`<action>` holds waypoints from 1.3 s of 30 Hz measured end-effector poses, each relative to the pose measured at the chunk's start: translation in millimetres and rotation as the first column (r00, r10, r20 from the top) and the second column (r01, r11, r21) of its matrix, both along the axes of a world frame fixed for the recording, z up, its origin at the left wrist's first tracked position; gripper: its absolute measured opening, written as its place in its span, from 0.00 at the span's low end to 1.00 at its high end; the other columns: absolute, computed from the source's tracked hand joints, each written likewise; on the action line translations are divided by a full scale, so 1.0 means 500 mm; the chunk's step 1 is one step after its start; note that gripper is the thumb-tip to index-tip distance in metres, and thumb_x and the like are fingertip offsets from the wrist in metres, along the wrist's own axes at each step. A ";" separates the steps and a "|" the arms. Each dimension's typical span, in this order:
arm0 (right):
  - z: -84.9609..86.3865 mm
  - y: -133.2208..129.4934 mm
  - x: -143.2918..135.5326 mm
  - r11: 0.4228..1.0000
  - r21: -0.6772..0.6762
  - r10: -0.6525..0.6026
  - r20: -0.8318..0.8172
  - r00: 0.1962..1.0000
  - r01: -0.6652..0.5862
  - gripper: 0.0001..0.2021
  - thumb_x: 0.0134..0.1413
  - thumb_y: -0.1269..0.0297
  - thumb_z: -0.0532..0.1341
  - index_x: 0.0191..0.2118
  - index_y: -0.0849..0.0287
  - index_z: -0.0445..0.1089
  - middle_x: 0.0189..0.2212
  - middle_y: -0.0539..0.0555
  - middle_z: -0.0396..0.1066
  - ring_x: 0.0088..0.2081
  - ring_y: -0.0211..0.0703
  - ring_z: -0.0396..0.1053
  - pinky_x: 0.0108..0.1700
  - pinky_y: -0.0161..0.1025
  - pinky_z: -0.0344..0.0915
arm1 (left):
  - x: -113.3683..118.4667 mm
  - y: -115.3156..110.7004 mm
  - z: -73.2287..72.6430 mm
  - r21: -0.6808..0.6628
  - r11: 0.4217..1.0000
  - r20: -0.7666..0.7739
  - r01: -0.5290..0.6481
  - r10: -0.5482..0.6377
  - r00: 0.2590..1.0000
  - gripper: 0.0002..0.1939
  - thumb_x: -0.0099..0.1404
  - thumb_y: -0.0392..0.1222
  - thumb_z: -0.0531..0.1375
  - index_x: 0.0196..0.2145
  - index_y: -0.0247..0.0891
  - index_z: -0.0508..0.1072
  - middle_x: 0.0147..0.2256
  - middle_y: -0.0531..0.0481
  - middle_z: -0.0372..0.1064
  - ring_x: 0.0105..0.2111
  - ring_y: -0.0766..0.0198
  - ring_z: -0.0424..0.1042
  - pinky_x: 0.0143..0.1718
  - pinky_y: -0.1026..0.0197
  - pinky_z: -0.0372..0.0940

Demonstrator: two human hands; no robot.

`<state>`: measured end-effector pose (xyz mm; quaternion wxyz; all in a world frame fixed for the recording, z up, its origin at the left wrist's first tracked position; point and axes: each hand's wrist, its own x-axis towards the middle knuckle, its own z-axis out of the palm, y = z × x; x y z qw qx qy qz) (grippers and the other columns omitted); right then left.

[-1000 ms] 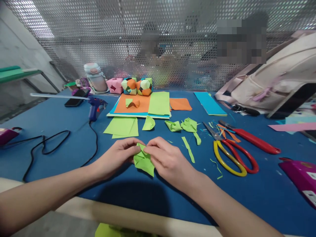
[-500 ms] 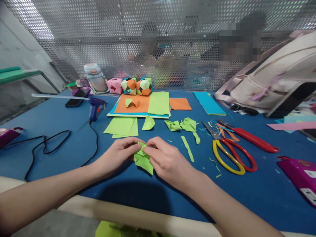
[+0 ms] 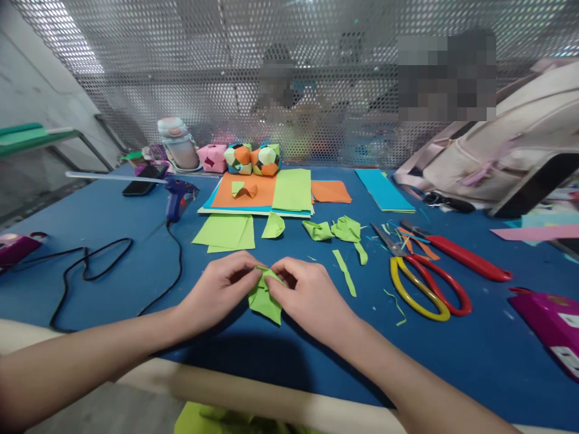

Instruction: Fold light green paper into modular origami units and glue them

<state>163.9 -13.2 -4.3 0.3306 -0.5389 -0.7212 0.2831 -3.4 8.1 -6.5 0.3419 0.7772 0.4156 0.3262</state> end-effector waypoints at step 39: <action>-0.001 -0.001 0.008 0.984 0.166 0.048 0.091 0.995 -0.063 0.09 0.57 0.69 0.54 0.30 0.58 0.70 0.24 0.48 0.72 0.27 0.36 0.67 0.30 0.33 0.59 | 0.007 -0.001 0.004 -0.211 0.977 0.106 -0.042 0.065 0.992 0.10 0.59 0.42 0.56 0.26 0.34 0.71 0.23 0.53 0.66 0.25 0.69 0.62 0.27 0.67 0.58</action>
